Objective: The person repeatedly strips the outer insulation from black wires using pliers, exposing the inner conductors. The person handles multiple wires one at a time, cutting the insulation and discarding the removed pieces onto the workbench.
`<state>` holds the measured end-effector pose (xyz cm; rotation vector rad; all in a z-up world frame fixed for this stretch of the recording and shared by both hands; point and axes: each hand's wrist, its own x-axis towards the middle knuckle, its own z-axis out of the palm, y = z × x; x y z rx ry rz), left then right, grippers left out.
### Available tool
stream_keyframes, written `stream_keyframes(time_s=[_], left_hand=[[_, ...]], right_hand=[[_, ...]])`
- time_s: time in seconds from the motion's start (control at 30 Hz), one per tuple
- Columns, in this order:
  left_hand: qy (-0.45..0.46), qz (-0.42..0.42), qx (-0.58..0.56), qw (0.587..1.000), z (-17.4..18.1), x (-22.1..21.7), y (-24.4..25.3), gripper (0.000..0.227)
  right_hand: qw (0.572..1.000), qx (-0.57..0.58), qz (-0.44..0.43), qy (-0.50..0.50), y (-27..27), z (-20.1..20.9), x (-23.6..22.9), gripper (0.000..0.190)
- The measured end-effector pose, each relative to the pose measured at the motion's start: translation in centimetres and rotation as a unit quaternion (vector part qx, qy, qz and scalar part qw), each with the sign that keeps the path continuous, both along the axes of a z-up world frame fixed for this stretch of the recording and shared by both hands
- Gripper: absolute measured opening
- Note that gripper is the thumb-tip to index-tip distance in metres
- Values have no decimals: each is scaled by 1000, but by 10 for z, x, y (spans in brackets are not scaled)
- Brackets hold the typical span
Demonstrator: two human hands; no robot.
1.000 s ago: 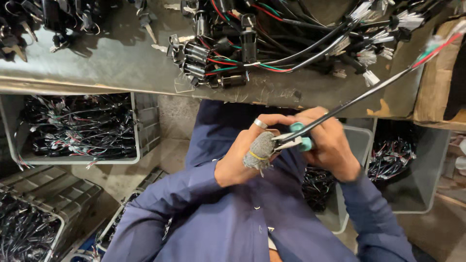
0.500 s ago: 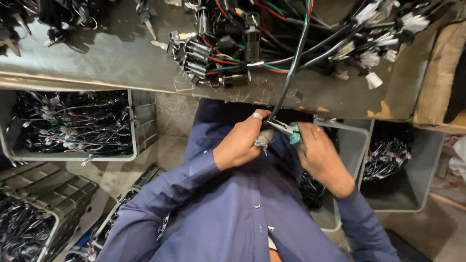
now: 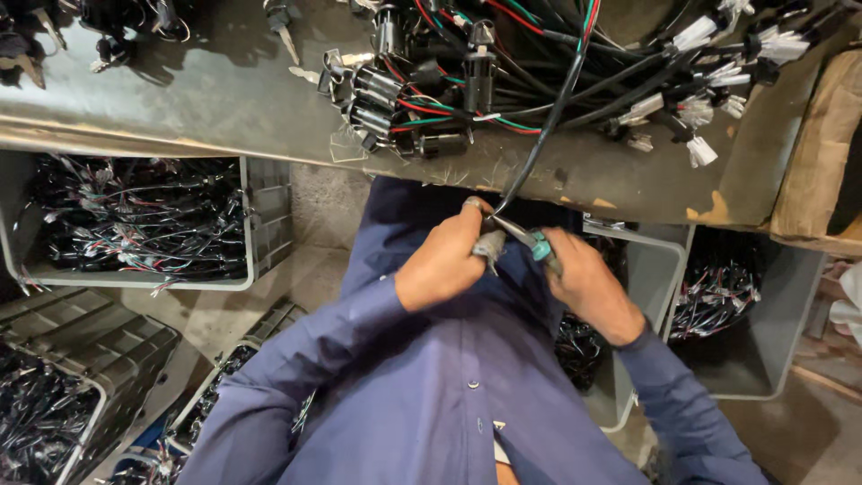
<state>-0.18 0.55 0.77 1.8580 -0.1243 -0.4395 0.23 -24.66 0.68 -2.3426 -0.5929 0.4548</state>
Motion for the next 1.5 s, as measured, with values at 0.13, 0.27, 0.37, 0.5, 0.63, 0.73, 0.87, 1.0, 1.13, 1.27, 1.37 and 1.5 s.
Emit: stream_keyframes(time_s=[0.13,0.27,0.37,0.5,0.63,0.73,0.87,1.0,1.13,1.27,1.37,1.5], left_hand=[[-36,8,126,991,8,-4,-6,37],[-119,34,200,972,7,-1,-6,39],[-79,6,170,982,5,-5,0,40],[-48,-5,147,988,8,-4,7,34],[-56,-21,134,989,14,-1,9,37],[-17,-71,-2,997,18,6,12,37],[124,-93,-217,964,33,5,21,44],[126,-83,-245,958,52,3,23,48],[-35,-34,109,993,52,3,17,54],[-52,-8,147,988,39,2,10,52],[-37,-16,137,990,35,1,9,48],[-26,-47,-9,999,40,7,15,46]], right_hand=[[998,-24,-64,-7,13,-2,-14,36],[991,-87,-105,2,29,12,-23,31],[992,-63,-98,43,31,26,-24,30],[995,53,-59,68,27,29,-19,40],[994,34,-79,72,26,11,-27,38],[991,26,-120,59,24,-9,-31,36],[989,140,-48,-27,21,-22,-15,41],[987,160,-7,-19,23,-5,-1,38],[996,77,-39,38,29,22,-10,49],[987,72,-78,117,33,23,-24,45],[987,55,-120,96,38,3,-30,36],[988,121,-99,6,34,-19,-19,34]])
